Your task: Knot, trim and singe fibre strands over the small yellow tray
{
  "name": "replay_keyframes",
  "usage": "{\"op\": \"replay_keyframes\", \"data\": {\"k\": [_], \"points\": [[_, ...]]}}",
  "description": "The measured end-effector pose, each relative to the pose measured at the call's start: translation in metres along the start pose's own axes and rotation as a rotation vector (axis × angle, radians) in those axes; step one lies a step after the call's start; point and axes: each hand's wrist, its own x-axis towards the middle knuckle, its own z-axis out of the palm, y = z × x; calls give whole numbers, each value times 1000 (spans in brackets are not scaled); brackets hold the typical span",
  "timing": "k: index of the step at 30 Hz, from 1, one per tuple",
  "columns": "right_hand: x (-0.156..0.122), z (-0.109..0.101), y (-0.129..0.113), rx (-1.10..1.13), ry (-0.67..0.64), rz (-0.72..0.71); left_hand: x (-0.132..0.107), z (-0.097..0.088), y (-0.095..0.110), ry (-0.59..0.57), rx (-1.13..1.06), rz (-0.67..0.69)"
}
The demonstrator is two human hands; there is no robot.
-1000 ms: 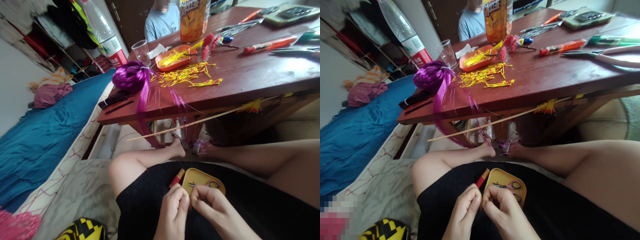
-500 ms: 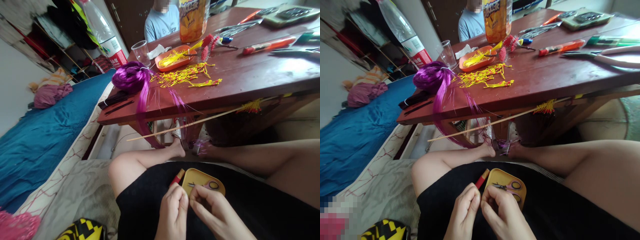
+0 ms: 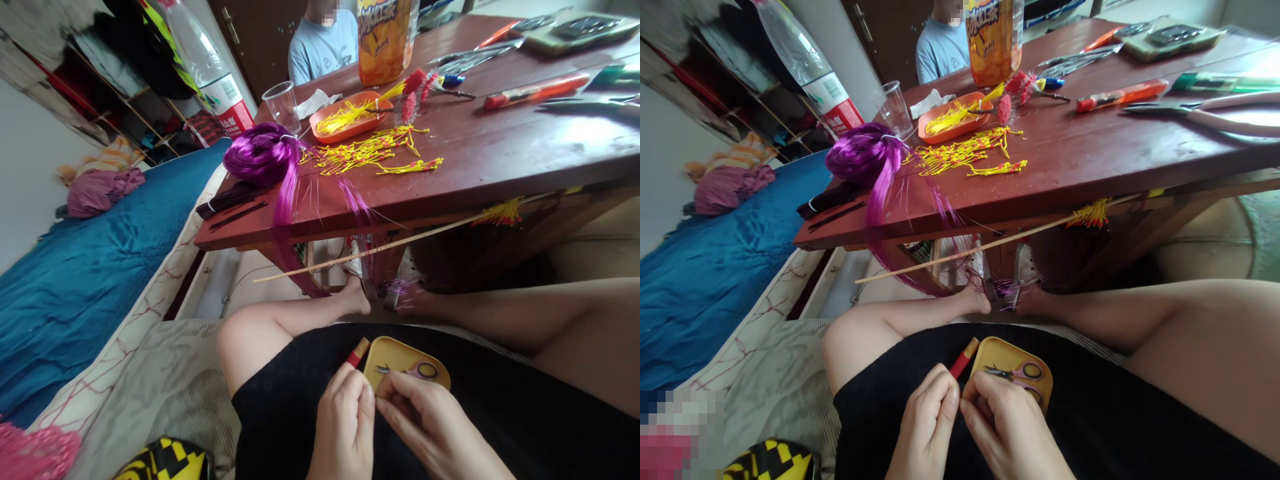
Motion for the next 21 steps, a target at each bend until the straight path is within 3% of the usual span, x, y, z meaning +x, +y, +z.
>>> {"op": "replay_keyframes", "data": {"k": [7,13,21], "points": [[-4,0,2,-87,173,-139,-4,3,-5,84,-217,-234],[-3,0,6,-338,213,-325,-13,16,-12,329,-246,-328],[-1,-7,5,-348,254,-404,-11,16,-10,285,-220,-303]]}}
